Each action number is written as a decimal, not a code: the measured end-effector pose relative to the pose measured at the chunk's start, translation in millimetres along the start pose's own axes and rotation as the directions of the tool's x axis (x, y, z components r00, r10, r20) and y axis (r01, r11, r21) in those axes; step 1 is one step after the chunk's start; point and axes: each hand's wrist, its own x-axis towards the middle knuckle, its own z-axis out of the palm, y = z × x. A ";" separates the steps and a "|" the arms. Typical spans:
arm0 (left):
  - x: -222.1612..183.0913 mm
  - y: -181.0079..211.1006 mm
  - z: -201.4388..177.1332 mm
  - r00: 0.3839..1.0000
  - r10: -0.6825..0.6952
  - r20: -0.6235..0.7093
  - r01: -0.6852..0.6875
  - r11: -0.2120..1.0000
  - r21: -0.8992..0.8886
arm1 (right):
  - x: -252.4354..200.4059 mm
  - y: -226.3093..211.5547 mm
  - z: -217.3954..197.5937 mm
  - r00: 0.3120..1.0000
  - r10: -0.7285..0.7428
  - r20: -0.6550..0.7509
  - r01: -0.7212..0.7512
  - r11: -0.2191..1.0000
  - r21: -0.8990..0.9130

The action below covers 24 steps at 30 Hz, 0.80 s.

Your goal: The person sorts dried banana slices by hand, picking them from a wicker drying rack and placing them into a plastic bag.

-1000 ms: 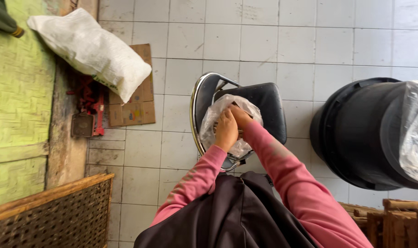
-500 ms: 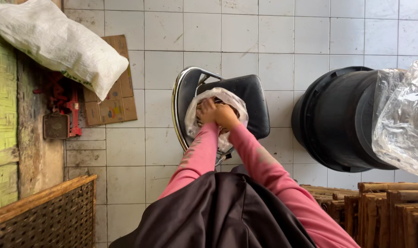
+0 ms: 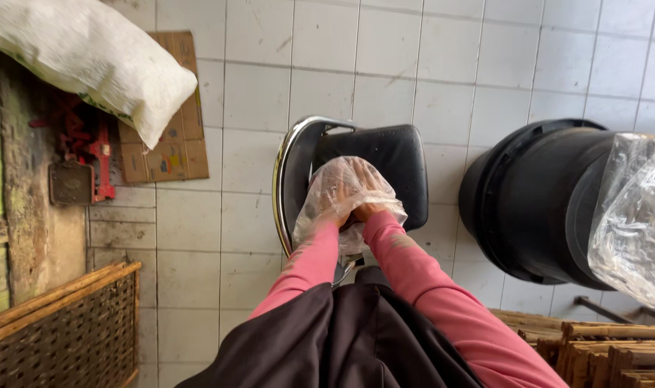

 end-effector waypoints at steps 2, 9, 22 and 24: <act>-3.9 -9.0 5.9 1.000 0.013 0.001 -0.013 0.999 0.036 | 9.5 -3.5 11.7 0.998 -0.024 -0.050 0.024 1.000 0.004; -3.6 -21.8 20.9 1.000 0.002 -0.030 0.000 0.996 0.084 | 86.3 -21.3 20.2 0.967 -0.115 -0.227 0.119 0.993 0.003; 35.6 -9.2 1.3 0.997 -0.017 0.077 0.013 0.998 0.064 | 71.5 13.5 -16.3 0.999 -0.038 -0.020 0.037 0.998 -0.051; 42.9 0.0 -15.7 0.995 -0.001 0.096 -0.005 0.998 0.064 | 64.8 8.5 -31.9 0.999 -0.039 -0.033 0.037 0.997 -0.066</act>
